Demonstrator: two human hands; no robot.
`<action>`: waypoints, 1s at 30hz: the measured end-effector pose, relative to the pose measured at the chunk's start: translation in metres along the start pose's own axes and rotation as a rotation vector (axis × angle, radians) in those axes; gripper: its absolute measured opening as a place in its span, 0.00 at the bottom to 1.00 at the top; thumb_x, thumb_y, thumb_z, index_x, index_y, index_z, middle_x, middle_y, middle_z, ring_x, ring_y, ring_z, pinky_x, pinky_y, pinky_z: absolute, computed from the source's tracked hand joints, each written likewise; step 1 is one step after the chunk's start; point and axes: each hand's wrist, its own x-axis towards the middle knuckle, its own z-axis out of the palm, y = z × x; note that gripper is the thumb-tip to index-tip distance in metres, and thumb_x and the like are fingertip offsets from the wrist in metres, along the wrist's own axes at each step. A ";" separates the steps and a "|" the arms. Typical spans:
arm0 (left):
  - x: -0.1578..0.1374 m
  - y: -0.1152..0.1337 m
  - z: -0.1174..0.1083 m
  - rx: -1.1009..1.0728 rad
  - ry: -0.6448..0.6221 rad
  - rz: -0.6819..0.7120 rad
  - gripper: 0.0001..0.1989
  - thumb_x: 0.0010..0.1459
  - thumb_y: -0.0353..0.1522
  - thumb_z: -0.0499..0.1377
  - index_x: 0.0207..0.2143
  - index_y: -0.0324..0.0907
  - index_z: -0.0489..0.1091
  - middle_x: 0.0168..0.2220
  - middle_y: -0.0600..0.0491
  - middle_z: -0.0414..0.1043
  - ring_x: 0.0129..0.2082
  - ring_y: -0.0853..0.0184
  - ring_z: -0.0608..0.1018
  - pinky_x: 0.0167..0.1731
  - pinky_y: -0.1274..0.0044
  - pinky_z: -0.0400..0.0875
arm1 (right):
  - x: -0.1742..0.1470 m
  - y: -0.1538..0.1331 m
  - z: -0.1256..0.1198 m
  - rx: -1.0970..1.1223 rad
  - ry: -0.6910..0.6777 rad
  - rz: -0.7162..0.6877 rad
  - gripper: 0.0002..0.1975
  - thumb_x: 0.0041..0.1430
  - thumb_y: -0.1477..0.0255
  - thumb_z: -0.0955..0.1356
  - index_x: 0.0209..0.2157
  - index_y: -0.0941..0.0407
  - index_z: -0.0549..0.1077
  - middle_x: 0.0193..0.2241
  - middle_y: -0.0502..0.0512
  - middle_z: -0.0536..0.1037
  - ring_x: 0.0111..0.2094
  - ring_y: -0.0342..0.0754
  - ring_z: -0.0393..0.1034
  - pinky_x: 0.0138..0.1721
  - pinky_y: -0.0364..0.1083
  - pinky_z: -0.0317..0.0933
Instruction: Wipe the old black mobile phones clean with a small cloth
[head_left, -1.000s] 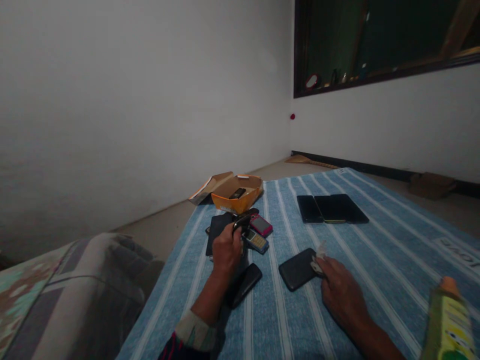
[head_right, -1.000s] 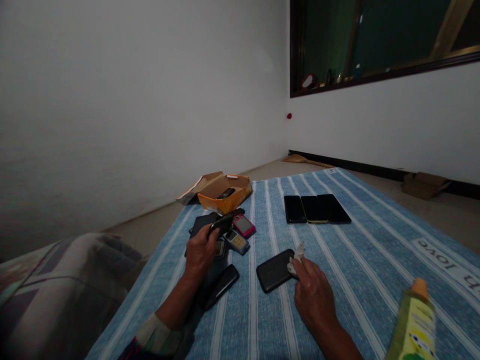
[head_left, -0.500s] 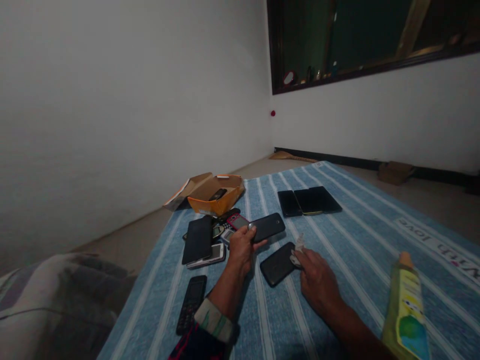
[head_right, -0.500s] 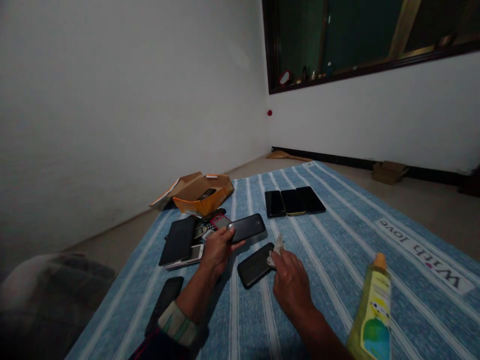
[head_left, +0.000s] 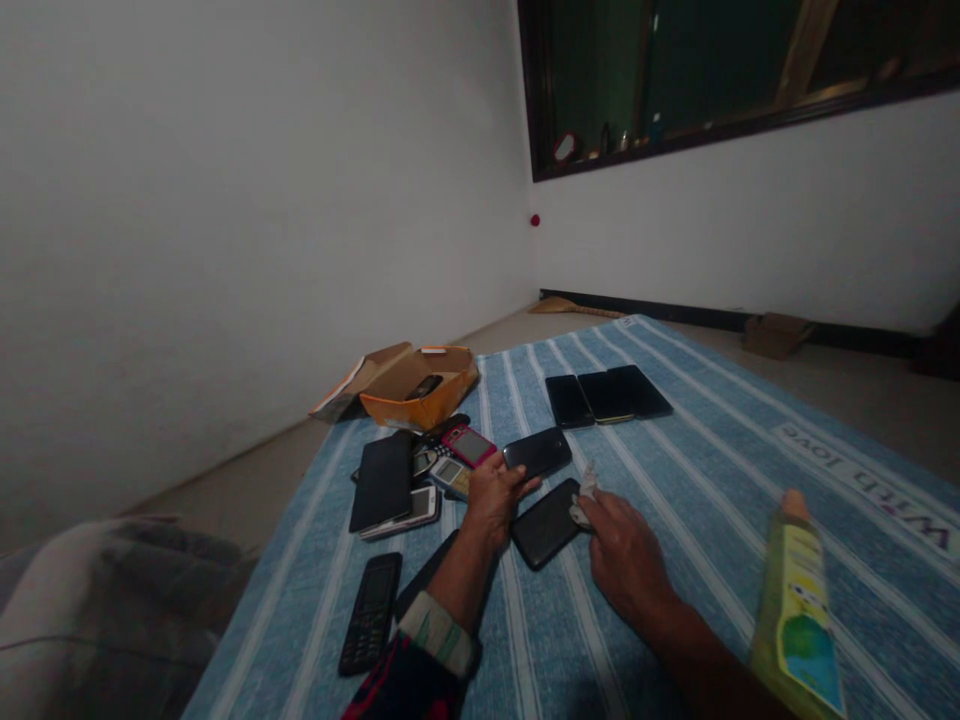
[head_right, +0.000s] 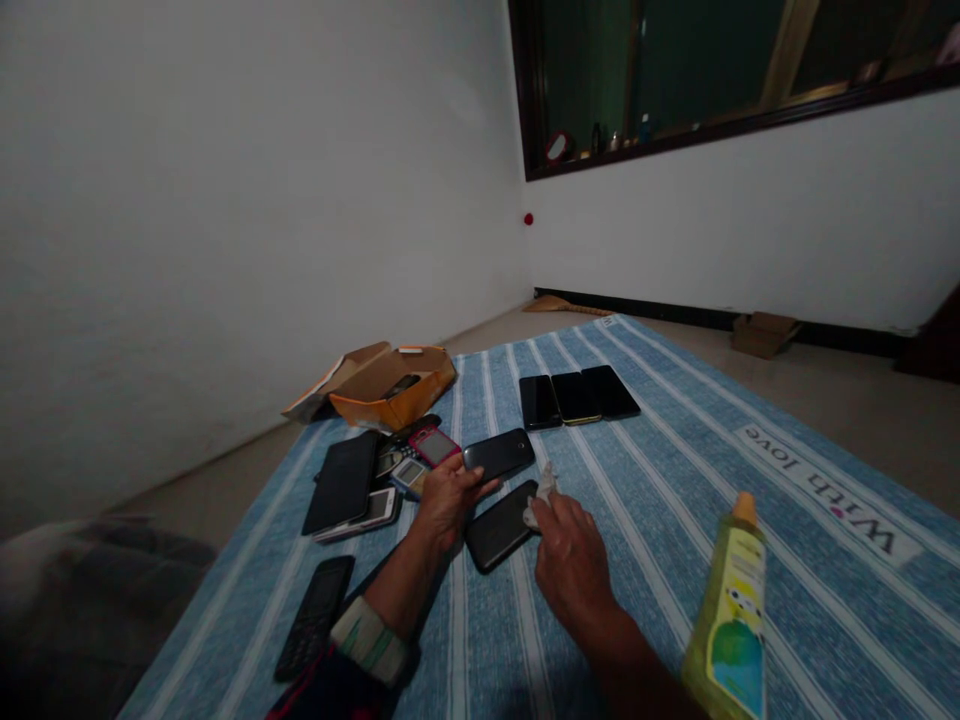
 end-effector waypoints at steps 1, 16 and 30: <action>0.002 -0.001 0.000 0.037 0.006 0.010 0.10 0.44 0.23 0.63 0.33 0.37 0.72 0.31 0.50 0.77 0.31 0.66 0.80 0.33 0.72 0.80 | 0.000 0.000 -0.001 -0.002 -0.005 0.002 0.26 0.49 0.87 0.59 0.48 0.58 0.74 0.43 0.61 0.75 0.44 0.53 0.66 0.46 0.50 0.62; 0.004 -0.007 -0.007 1.080 0.082 0.383 0.18 0.49 0.24 0.60 0.45 0.36 0.71 0.48 0.41 0.73 0.55 0.52 0.71 0.57 0.61 0.60 | 0.000 -0.002 -0.003 -0.015 0.006 0.000 0.27 0.49 0.88 0.59 0.48 0.57 0.73 0.44 0.60 0.74 0.45 0.53 0.66 0.46 0.49 0.61; 0.003 -0.009 -0.015 1.483 -0.297 0.634 0.17 0.59 0.24 0.56 0.51 0.40 0.71 0.58 0.44 0.68 0.59 0.57 0.69 0.58 0.65 0.63 | 0.001 -0.002 -0.005 0.022 -0.037 0.015 0.25 0.49 0.88 0.59 0.47 0.58 0.74 0.42 0.60 0.75 0.44 0.53 0.66 0.46 0.49 0.60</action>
